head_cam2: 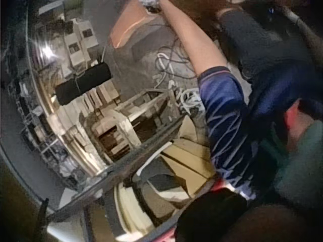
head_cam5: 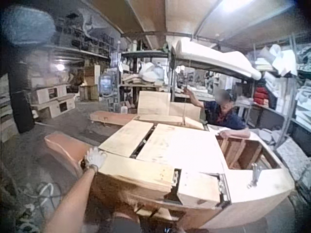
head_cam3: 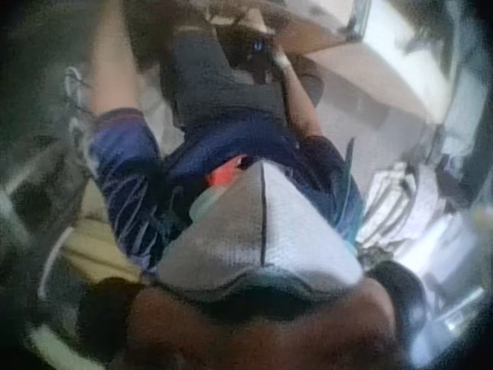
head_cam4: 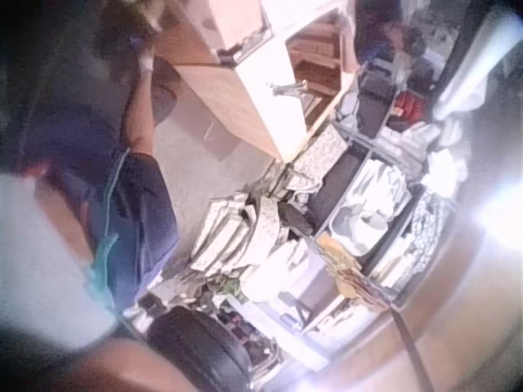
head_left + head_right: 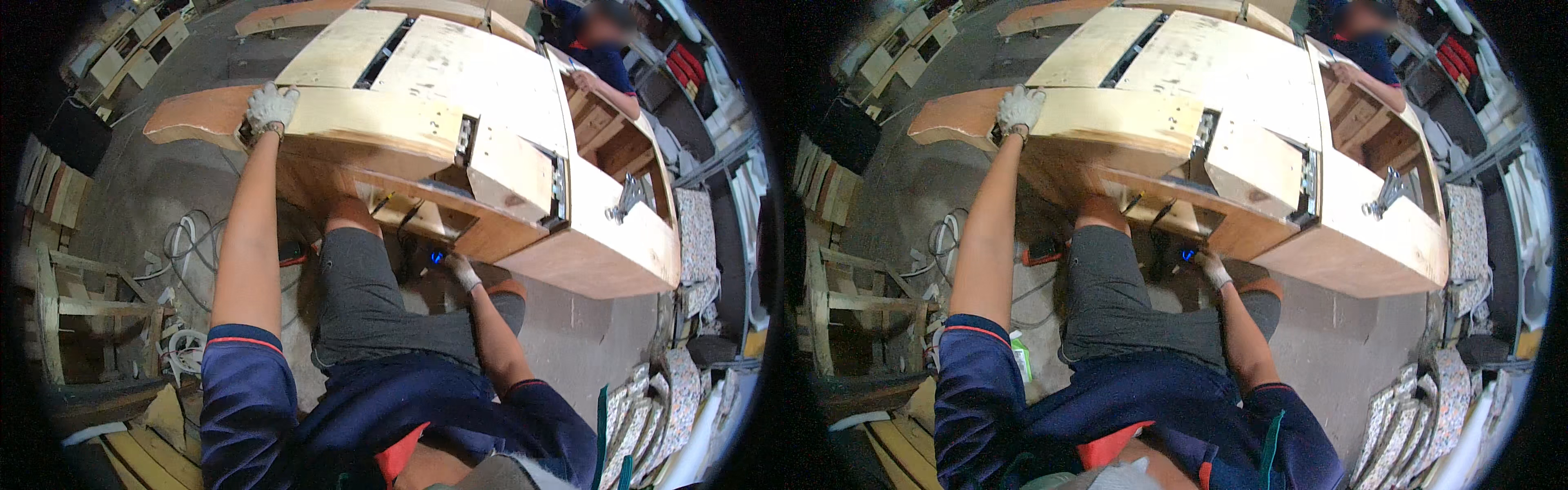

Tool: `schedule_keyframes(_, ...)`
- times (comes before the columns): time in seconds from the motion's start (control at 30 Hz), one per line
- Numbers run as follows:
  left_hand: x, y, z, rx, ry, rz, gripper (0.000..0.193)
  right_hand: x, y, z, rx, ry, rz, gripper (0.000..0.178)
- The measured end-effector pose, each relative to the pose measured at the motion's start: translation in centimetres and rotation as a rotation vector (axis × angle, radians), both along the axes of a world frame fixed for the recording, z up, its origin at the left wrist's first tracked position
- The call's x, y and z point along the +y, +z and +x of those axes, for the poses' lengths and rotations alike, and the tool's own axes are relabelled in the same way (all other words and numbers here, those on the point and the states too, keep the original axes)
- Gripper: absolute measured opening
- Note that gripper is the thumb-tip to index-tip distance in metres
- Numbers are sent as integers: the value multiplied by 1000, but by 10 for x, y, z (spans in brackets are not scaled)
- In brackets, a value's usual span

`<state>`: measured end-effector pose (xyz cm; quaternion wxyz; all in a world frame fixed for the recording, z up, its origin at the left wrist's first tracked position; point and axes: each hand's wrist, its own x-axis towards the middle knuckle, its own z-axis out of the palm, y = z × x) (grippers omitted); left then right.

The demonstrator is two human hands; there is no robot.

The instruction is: The person sits on the floor and uses a handheld power tool to fasten parts of a wooden cabinet or drawer unit. They hold the tool with both hands and work on the lower section of the furniture while another person works nearby.

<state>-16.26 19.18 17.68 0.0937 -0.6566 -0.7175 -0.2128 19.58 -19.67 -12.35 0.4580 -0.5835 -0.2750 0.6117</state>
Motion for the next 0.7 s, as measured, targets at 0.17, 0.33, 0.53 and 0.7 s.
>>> schedule_keyframes(0.17,2,-3,-8,12,-11,-25,67,6,-41,8,-11,59,52,25)
schedule_keyframes(0.33,0,1,0,100,-39,-48,74,5,-42,13,21,61,-21,30)
schedule_keyframes(0.53,-17,22,0,14,-43,-247,75,-3,9,-4,129,-26,-30,36)
schedule_keyframes(0.7,-10,23,5,29,-47,-259,75,0,0,0,131,-20,13,38)
